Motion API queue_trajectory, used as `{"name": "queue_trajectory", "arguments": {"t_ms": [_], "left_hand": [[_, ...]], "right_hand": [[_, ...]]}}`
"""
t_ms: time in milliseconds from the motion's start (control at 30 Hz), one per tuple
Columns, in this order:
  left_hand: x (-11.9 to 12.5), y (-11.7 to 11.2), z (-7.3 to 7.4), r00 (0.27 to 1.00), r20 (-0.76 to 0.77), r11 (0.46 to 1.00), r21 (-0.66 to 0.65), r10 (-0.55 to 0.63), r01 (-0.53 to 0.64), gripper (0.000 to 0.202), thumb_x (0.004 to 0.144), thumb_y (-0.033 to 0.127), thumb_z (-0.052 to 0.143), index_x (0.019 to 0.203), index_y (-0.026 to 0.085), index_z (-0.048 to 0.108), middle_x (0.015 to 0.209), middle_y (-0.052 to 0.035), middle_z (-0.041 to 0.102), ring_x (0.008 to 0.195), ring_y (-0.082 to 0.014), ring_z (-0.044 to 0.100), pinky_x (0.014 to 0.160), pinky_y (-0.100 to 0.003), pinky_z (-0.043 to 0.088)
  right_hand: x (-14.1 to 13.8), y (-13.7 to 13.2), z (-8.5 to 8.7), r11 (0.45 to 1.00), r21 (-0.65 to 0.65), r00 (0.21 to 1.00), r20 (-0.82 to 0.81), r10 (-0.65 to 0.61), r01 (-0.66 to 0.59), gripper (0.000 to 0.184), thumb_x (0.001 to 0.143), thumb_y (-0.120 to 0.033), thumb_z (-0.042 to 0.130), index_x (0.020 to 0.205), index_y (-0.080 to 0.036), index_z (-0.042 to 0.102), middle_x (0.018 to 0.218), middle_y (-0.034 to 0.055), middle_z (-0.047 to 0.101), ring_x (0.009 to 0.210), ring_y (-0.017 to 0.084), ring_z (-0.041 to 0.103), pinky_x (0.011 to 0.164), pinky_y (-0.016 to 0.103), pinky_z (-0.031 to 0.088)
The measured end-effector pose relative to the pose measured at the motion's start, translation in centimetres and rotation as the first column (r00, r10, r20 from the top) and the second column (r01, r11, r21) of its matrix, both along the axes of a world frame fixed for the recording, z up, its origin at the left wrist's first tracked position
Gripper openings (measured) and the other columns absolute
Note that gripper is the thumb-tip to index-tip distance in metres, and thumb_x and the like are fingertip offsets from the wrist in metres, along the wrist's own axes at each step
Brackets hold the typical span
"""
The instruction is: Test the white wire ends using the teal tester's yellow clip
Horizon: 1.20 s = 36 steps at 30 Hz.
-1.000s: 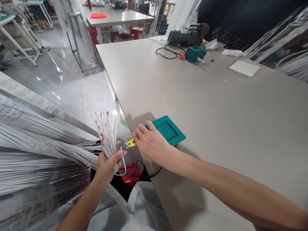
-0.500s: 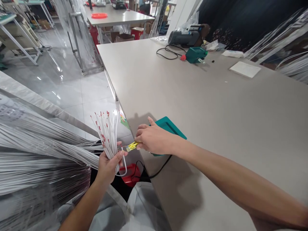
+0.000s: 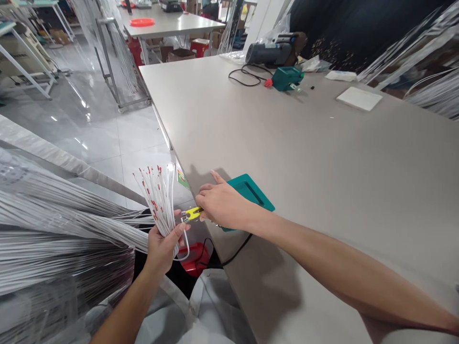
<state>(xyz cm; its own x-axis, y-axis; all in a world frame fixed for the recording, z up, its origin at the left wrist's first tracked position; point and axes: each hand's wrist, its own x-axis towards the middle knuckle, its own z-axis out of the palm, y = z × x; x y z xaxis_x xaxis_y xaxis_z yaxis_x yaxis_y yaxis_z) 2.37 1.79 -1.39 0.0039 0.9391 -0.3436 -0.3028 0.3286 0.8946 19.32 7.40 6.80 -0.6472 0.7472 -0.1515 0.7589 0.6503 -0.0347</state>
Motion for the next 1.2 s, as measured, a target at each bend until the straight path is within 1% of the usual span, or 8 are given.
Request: {"name": "queue_trajectory", "arguments": {"t_ms": [100, 300, 467, 567, 733, 833, 1000, 1200], "left_hand": [[0.1, 0.2, 0.0, 1.000, 0.019, 1.000, 0.009, 0.020, -0.020, 0.039, 0.062, 0.023, 0.073, 0.098, 0.014, 0.064, 0.067, -0.0030, 0.067, 0.053, -0.0098, 0.056, 0.040, -0.017, 0.039], [0.0, 0.1, -0.2, 1.000, 0.001, 1.000, -0.012, 0.006, -0.006, 0.039, 0.063, 0.022, 0.072, 0.100, 0.014, 0.064, 0.067, -0.0028, 0.067, 0.046, -0.0071, 0.052, 0.040, -0.018, 0.039], [0.1, 0.0, -0.7, 1.000, -0.002, 1.000, -0.019, 0.019, -0.019, 0.041, 0.062, 0.023, 0.072, 0.102, 0.015, 0.063, 0.068, -0.0024, 0.067, 0.044, -0.0075, 0.052, 0.040, -0.020, 0.038], [0.1, 0.0, -0.9, 1.000, 0.012, 1.000, -0.014, 0.024, -0.024, 0.039, 0.062, 0.023, 0.073, 0.099, 0.014, 0.064, 0.068, -0.0030, 0.067, 0.047, -0.0086, 0.054, 0.042, -0.020, 0.039], [-0.1, 0.1, -0.8, 1.000, 0.021, 1.000, -0.005, 0.010, -0.010, 0.035, 0.063, 0.021, 0.072, 0.097, 0.015, 0.064, 0.065, -0.0015, 0.066, 0.044, -0.0063, 0.050, 0.041, -0.019, 0.037], [-0.1, 0.0, -0.6, 1.000, -0.002, 1.000, -0.008, 0.000, 0.000, 0.035, 0.063, 0.021, 0.072, 0.096, 0.015, 0.064, 0.063, -0.0005, 0.065, 0.042, -0.0056, 0.048, 0.040, -0.019, 0.035], [-0.3, -0.2, -0.2, 1.000, 0.002, 1.000, -0.007, -0.002, 0.002, 0.034, 0.064, 0.020, 0.071, 0.097, 0.015, 0.064, 0.063, 0.0000, 0.064, 0.042, -0.0058, 0.047, 0.042, -0.020, 0.036], [-0.8, -0.8, 0.1, 1.000, -0.025, 1.000, -0.002, 0.006, -0.006, 0.038, 0.066, 0.021, 0.070, 0.102, 0.014, 0.061, 0.065, -0.0004, 0.063, 0.043, -0.0049, 0.045, 0.041, -0.019, 0.035]], "right_hand": [[0.1, 0.1, -0.2, 1.000, -0.010, 1.000, -0.021, -0.002, 0.002, 0.020, 0.081, -0.033, 0.058, 0.079, -0.013, 0.063, 0.081, 0.0097, 0.067, 0.090, 0.022, 0.058, 0.100, 0.047, 0.015], [0.3, 0.3, -0.6, 0.999, -0.026, 0.999, -0.034, -0.022, 0.021, 0.021, 0.079, -0.035, 0.059, 0.077, -0.014, 0.063, 0.082, 0.0093, 0.067, 0.092, 0.023, 0.057, 0.099, 0.046, 0.016], [0.1, 0.4, -0.2, 0.999, -0.027, 0.999, -0.013, -0.039, 0.038, 0.023, 0.076, -0.038, 0.063, 0.077, -0.015, 0.062, 0.079, 0.0072, 0.066, 0.088, 0.022, 0.058, 0.099, 0.048, 0.016], [0.1, 0.2, 0.1, 0.998, -0.014, 0.998, 0.003, -0.057, 0.057, 0.030, 0.071, -0.043, 0.066, 0.080, -0.016, 0.061, 0.078, 0.0059, 0.065, 0.087, 0.023, 0.057, 0.099, 0.050, 0.016], [0.3, -0.5, -0.3, 0.995, 0.035, 0.996, -0.003, -0.091, 0.091, 0.050, 0.064, -0.053, 0.068, 0.096, -0.015, 0.059, 0.086, 0.0086, 0.065, 0.092, 0.026, 0.054, 0.099, 0.054, 0.015], [0.3, -0.7, -0.6, 0.995, 0.056, 0.996, -0.015, -0.086, 0.086, 0.049, 0.065, -0.050, 0.068, 0.098, -0.015, 0.059, 0.088, 0.0092, 0.065, 0.098, 0.028, 0.052, 0.100, 0.055, 0.013], [0.1, -0.7, -0.8, 0.996, 0.048, 0.997, -0.016, -0.078, 0.078, 0.047, 0.066, -0.048, 0.068, 0.099, -0.015, 0.060, 0.087, 0.0091, 0.066, 0.098, 0.028, 0.052, 0.100, 0.056, 0.012], [0.7, -0.5, -1.2, 0.992, 0.108, 0.997, -0.046, -0.062, 0.067, 0.060, 0.063, -0.061, 0.064, 0.099, -0.012, 0.061, 0.084, 0.0108, 0.065, 0.098, 0.030, 0.051, 0.097, 0.057, 0.018]]}}
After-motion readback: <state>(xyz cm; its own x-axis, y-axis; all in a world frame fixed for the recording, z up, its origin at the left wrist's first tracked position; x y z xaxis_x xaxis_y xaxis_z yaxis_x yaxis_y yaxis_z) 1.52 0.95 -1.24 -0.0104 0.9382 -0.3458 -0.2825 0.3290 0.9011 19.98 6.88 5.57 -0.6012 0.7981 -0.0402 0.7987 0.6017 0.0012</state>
